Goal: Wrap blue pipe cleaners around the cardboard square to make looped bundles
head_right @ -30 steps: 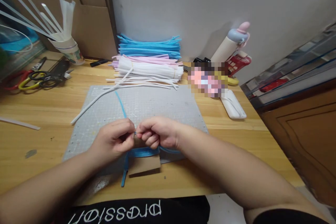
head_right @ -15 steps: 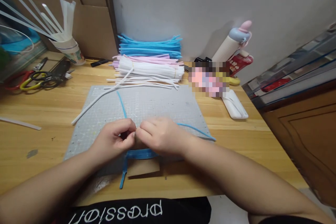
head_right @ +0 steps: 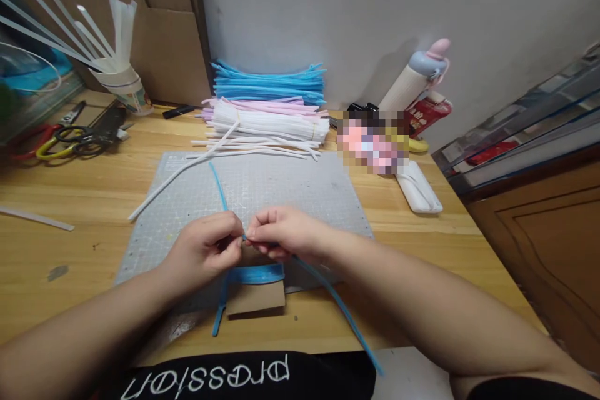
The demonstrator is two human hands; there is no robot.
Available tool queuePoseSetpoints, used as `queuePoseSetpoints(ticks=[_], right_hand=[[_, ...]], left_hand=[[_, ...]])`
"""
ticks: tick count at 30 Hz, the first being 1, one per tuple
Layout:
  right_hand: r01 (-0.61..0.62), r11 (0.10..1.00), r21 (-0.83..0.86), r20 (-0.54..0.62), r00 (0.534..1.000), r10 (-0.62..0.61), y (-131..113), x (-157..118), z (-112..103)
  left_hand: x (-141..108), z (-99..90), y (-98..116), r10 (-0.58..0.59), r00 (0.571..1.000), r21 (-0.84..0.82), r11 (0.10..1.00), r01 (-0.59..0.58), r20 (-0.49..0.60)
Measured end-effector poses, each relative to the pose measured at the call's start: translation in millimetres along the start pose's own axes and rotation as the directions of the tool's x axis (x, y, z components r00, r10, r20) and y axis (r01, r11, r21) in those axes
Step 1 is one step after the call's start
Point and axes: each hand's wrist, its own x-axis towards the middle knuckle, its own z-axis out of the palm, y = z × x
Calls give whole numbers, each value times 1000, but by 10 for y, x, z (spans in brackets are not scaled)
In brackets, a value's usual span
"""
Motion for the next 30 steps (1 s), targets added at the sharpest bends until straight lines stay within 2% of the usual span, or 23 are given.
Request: queuePoseSetpoints(ticks=[1, 2, 3, 4, 5, 6, 7, 8, 9, 11, 13, 14, 18, 20, 22, 24, 25, 26, 27, 29, 30], right_hand=[[141, 971, -196, -78, 984, -158, 23, -25, 3], [265, 867, -421, -115, 933, -341, 53, -51, 9], [346, 688, -638, -87, 855, -511, 87, -74, 15], [376, 460, -804, -5, 770, -639, 122, -93, 19], [369, 222, -903, 106, 691, -715, 153, -108, 19], [337, 7, -941, 218, 625, -750, 178, -116, 16], [288, -163, -943, 305, 565, -767, 195, -120, 8], [234, -286, -929, 368, 516, -774, 205, -120, -1], [189, -365, -912, 410, 477, -777, 210, -116, -11], [159, -433, -887, 457, 435, -776, 209, -98, -23], [202, -377, -904, 427, 436, -792, 211, -72, -13], [241, -300, -923, 381, 454, -805, 215, -58, 1], [361, 196, -912, 73, 611, -788, 209, -27, 92], [347, 387, -854, -44, 693, -720, 157, -42, 127], [288, 488, -824, -87, 787, -611, 54, -76, 125], [234, 517, -823, -54, 874, -482, -91, -109, 64], [229, 519, -824, -27, 898, -439, -172, -113, 2], [224, 522, -823, -27, 903, -429, -254, -102, -84], [219, 518, -827, -69, 875, -480, -334, -70, -197], [139, 451, -882, -207, 745, -635, -484, 67, -506], [67, 409, -910, -277, 634, -722, -554, 172, -698]], left_hand=[[0, 1, -2, -15, 1000, -11, 1000, 15, -4], [1, 2, -3, -31, 1000, -17, 999, 30, -7], [2, 2, -3, -48, 999, -20, 999, 48, -9], [5, 1, -2, -69, 998, -21, 997, 69, -7], [8, -2, -1, -90, 996, -22, 996, 90, -2], [12, -6, 1, -111, 994, -23, 994, 111, 5], [16, -12, 3, -128, 992, -26, 991, 129, 11], [19, -17, 4, -142, 990, -31, 989, 142, 17], [23, -22, 4, -150, 988, -40, 988, 151, 22], [25, -26, -1, -149, 988, -52, 987, 150, 31], [24, -18, -12, -127, 992, -49, 991, 128, 27], [21, -10, -20, -108, 994, -42, 993, 109, 16], [6, 31, -52, -15, 999, -21, 1000, 14, -31], [1, 41, -62, -15, 999, -15, 1000, 14, -35], [1, 41, -62, -59, 998, -20, 998, 59, -26], [6, 33, -55, -107, 994, -38, 994, 107, -10], [9, 27, -50, -124, 992, -48, 991, 124, -3], [12, 21, -44, -136, 991, -56, 989, 135, -2], [14, 15, -38, -144, 990, -64, 988, 143, -5], [11, 6, -27, -161, 987, -80, 984, 159, -17], [8, 3, -22, -167, 986, -90, 982, 165, -20]])
